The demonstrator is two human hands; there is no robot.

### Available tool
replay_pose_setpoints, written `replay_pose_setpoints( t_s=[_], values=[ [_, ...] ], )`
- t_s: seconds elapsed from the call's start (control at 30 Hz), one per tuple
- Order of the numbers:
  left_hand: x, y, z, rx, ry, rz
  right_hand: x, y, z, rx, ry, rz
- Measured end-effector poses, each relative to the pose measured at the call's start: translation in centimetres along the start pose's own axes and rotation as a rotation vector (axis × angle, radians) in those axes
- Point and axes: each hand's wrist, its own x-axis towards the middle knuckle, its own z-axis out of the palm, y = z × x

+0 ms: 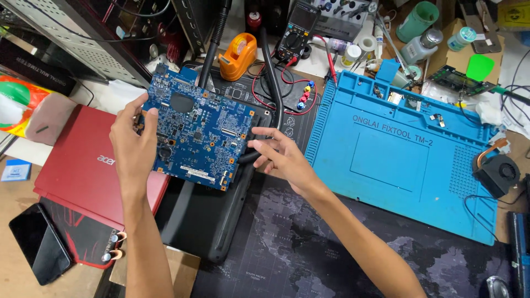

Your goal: Repairing a laptop screen assembly by routing internal wires and handling the motherboard

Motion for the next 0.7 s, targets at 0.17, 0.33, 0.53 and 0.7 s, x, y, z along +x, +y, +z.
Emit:
replay_pose_setpoints(
  t_s=[0.17,0.33,0.53,0.7],
  values=[
    [0.2,2.2,1.2,-0.067,-0.033,0.043,0.5,-0.3,-2.2,-0.029,0.066,-0.049],
    [0.6,0.4,5.1,-0.161,-0.147,0.036,-0.6,-2.4,-5.0,-0.132,0.167,-0.128],
    [-0.3,3.7,9.5,-0.219,-0.277,-0.017,-3.9,-4.2,-10.1,-0.233,0.328,-0.148],
    [-1.8,5.5,13.8,-0.274,-0.463,-0.057,-7.2,-4.7,-14.9,-0.361,0.366,-0.121]
  ],
)
